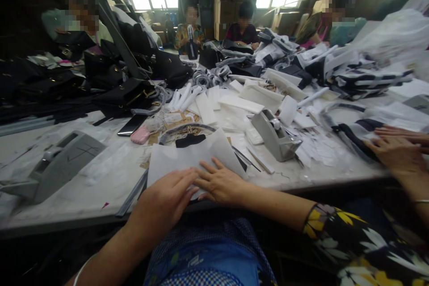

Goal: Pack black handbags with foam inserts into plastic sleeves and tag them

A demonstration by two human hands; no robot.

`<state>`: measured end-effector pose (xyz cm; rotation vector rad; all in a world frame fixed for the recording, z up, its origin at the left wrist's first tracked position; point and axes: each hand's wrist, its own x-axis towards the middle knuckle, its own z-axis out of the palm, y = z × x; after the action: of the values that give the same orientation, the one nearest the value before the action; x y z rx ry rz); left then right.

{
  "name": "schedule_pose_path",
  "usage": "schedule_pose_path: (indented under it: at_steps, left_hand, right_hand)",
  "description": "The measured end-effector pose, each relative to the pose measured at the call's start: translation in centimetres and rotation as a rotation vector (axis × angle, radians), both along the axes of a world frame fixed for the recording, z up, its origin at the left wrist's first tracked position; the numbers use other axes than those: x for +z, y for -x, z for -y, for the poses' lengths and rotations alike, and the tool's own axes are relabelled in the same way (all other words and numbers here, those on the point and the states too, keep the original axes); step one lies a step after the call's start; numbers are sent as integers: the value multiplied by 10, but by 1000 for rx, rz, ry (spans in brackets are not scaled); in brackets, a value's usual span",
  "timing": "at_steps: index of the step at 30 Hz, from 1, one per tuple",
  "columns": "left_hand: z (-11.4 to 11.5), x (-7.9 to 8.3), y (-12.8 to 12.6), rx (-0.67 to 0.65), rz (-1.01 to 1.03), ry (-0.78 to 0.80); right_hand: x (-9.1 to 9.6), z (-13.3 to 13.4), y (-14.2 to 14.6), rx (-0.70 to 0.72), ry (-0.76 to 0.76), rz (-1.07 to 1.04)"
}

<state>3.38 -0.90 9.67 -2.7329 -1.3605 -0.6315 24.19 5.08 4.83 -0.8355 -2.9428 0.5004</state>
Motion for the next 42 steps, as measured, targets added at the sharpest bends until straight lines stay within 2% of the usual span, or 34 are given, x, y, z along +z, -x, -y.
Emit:
schedule_pose_path:
  at_steps: [2,4,6,8,12,19,26,33,42]
  left_hand:
    - [-22,-25,10,18,-8,15]
    - [-32,-53,21,38,14,46]
    - [-30,-74,29,52,47,47]
    - [-24,-82,32,68,77,41]
    - [-16,-78,29,81,101,52]
    - [-19,-78,28,94,126,48]
    - [-18,-79,28,95,130,79]
    - [-18,-80,28,80,132,45]
    - [-18,-75,27,53,38,58]
  right_hand:
    - [1,0,-2,-2,28,-24]
    - [4,0,-4,-1,78,-61]
    - [8,-2,-7,-17,149,-129]
    - [11,-3,-8,-76,211,-221]
    - [12,-4,-4,-184,207,-258]
    - [1,-2,0,-117,58,-155]
    - [-2,-1,-5,-55,57,-134]
    - [-7,0,-6,-87,28,-189]
    - [4,-3,8,-32,-137,65]
